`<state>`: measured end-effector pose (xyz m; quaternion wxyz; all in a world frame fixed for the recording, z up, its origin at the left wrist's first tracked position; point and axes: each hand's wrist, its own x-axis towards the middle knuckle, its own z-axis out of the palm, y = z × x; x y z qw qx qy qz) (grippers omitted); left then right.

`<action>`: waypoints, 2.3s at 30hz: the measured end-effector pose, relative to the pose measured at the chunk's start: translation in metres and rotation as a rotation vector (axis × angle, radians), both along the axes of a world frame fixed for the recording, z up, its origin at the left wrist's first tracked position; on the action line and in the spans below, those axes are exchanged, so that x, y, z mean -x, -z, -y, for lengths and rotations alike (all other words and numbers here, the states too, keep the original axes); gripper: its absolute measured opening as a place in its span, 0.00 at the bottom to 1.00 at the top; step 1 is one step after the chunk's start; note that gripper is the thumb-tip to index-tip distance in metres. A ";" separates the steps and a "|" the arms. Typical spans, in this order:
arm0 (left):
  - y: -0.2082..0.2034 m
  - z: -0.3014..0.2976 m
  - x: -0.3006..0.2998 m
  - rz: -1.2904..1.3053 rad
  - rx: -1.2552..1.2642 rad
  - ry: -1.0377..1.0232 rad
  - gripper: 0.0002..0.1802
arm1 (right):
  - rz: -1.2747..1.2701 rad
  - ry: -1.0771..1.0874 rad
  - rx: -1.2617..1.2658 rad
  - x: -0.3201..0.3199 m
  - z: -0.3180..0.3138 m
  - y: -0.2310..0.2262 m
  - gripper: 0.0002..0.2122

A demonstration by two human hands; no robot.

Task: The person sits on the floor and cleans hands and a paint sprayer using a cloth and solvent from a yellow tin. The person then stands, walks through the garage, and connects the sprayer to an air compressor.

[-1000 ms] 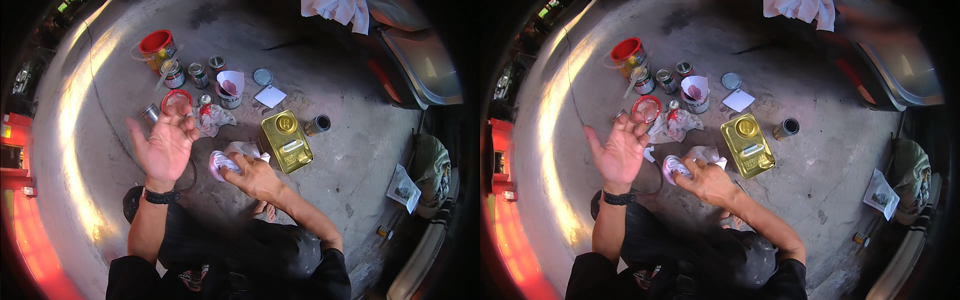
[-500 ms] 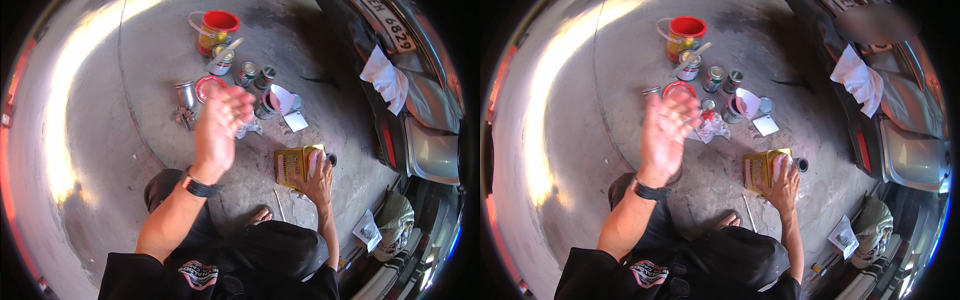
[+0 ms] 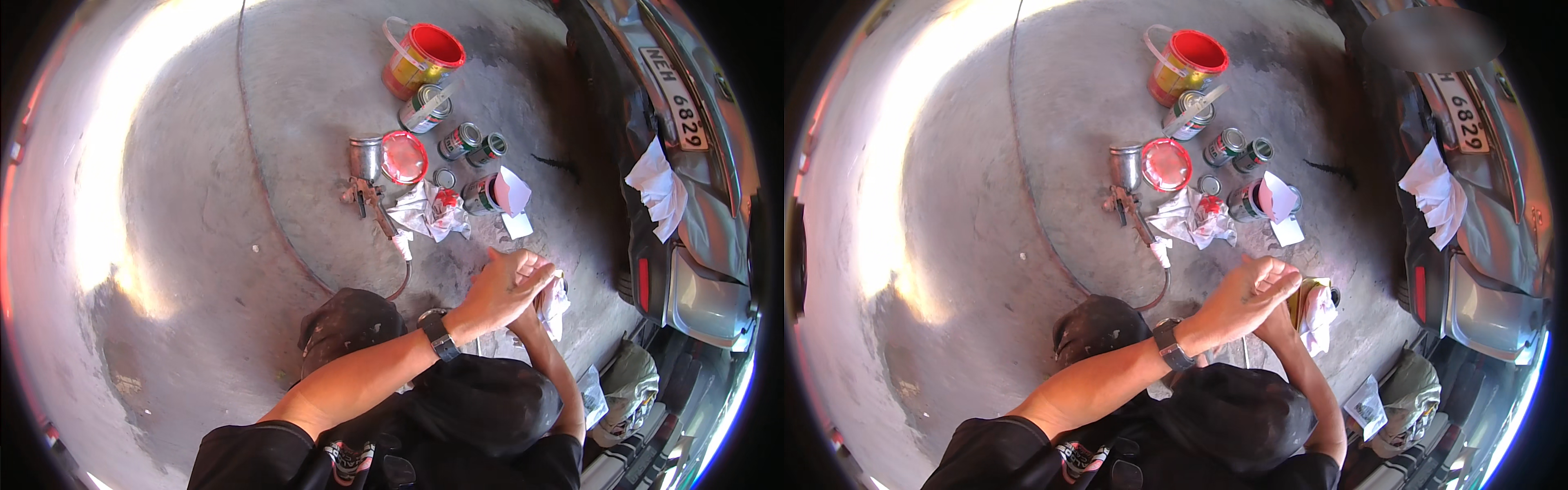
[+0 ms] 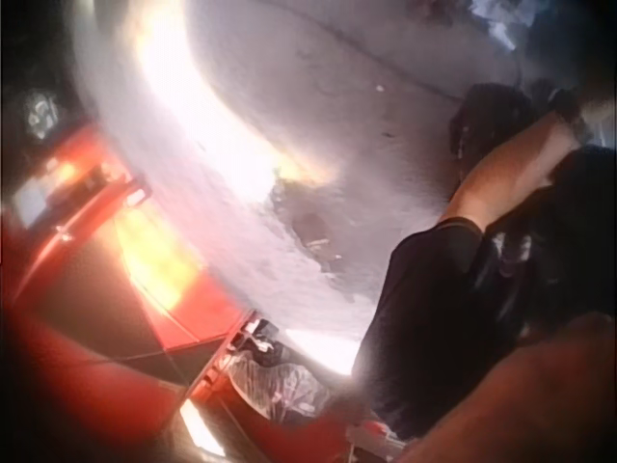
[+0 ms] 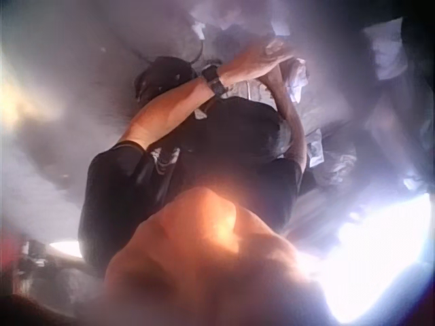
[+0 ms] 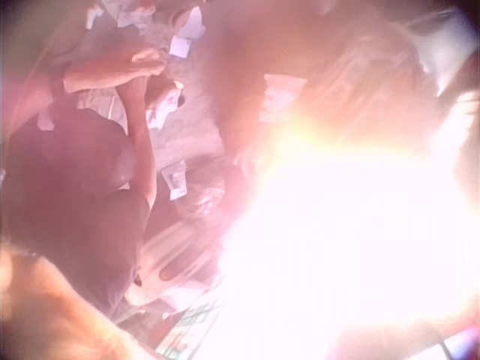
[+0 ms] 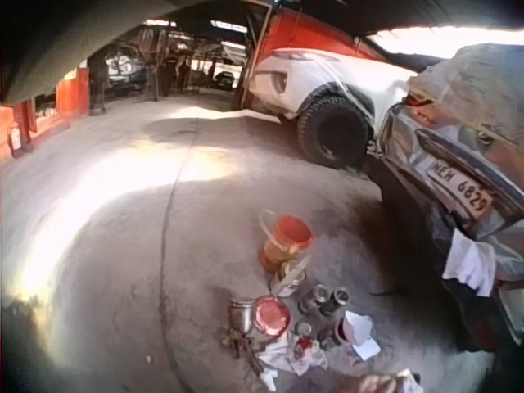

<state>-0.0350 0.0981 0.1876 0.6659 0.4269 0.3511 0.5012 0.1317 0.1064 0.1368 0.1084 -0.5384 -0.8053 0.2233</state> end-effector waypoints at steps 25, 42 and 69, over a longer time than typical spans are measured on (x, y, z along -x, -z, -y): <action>0.003 0.039 0.150 -0.306 0.021 -0.434 0.12 | -0.620 0.191 1.139 0.215 -0.126 0.190 0.14; -0.012 0.040 0.120 -0.288 -0.158 -0.377 0.15 | -0.564 0.194 0.574 0.222 -0.082 0.088 0.19; -0.001 -0.023 0.086 0.808 0.049 -0.470 0.13 | -0.985 0.034 0.444 0.229 -0.108 -0.176 0.26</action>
